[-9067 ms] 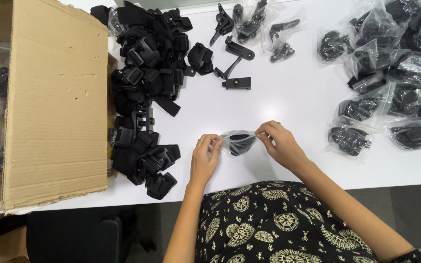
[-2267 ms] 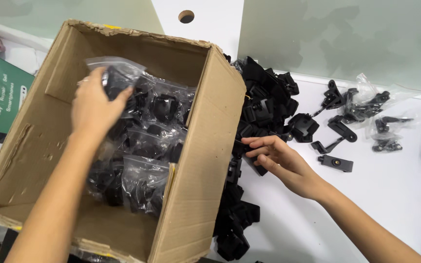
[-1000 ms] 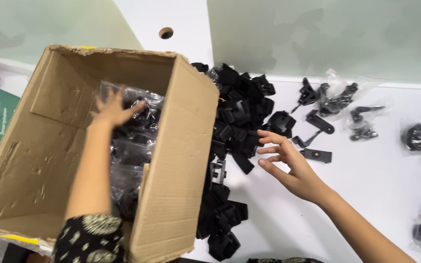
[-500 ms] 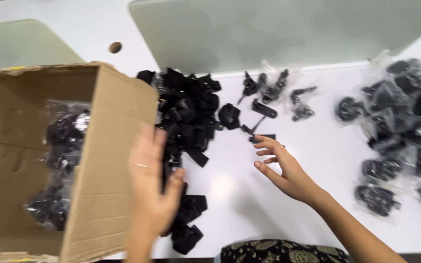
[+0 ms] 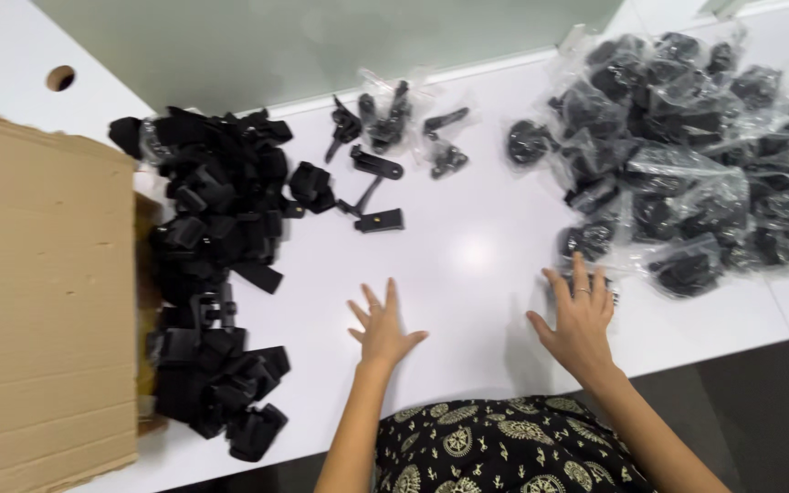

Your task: The person packs small black plastic camera accessories into clear plastic bags. They pick up individual items from a pile on a white table, place them into bags, and then put the sealed bags into a cardboard box. The process is repeated continuously throughout the video.

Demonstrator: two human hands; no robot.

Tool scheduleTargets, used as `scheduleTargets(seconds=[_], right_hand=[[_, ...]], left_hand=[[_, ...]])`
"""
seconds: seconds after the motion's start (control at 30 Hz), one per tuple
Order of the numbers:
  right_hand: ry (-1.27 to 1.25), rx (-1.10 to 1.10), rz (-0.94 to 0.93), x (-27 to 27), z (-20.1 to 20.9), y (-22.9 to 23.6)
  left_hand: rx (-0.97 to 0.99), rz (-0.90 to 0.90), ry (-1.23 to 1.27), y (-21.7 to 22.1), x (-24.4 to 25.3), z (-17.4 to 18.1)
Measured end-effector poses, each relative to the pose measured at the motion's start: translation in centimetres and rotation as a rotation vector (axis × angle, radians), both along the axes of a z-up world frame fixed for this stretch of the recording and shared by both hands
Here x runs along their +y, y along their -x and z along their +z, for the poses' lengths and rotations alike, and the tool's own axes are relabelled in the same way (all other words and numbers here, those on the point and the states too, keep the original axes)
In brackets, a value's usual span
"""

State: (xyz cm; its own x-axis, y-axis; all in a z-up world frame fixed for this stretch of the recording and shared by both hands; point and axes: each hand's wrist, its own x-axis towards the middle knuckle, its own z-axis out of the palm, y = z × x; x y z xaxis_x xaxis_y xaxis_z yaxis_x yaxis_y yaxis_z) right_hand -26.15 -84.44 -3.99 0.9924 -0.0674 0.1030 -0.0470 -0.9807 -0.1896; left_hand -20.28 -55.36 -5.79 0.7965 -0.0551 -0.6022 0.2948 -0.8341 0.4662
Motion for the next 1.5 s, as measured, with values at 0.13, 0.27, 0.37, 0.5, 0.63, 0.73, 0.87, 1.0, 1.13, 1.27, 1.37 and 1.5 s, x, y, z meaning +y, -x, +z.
scheduleTargets(seconds=[0.13, 0.27, 0.37, 0.5, 0.63, 0.73, 0.87, 1.0, 1.13, 1.27, 1.37, 1.5], right_hand=[[-0.171, 0.189, -0.172, -4.9, -3.3, 1.5], [-0.204, 0.351, -0.217, -6.4, -6.2, 2.3], [-0.084, 0.339, -0.134, -6.3, -7.9, 2.7], [0.03, 0.158, 0.069, -5.2, -8.4, 2.5], [-0.13, 0.588, -0.171, -2.4, -6.2, 1.3], [-0.08, 0.609, -0.093, 0.9, -4.1, 0.7], [-0.089, 0.715, -0.001, 5.1, -2.8, -0.5], [-0.152, 0.725, 0.134, 9.3, -3.5, -1.5], [-0.412, 0.581, 0.355, 12.8, -3.9, -1.6], [-0.69, 0.563, 0.342, 14.4, -2.2, -1.9], [-0.772, 0.575, 0.151, 14.6, -0.7, -3.3], [-0.616, 0.311, 0.114, 12.6, -0.2, -5.9]], left_hand=[[-0.004, -0.007, -0.161, 1.0, -1.6, -2.1], [-0.004, 0.039, -0.166, 0.9, -1.6, -3.0], [-0.032, 0.063, -0.146, 1.4, -1.5, -3.3], [-0.068, 0.081, -0.123, 1.6, -1.1, -3.8], [-0.102, 0.069, -0.096, 2.2, -0.8, -4.7], [-0.121, 0.095, -0.006, 2.7, 0.1, -5.5], [-0.192, 0.242, 0.17, 3.9, 1.2, -6.0], [-0.162, 0.384, 0.336, 4.8, 2.5, -6.0], [-0.05, 0.494, 0.433, 5.0, 3.7, -6.1], [-0.114, 0.496, 0.42, 4.8, 4.6, -7.3], [-0.161, 0.466, 0.359, 4.6, 5.3, -8.2], [-0.146, 0.431, 0.309, 4.1, 5.7, -8.6]])
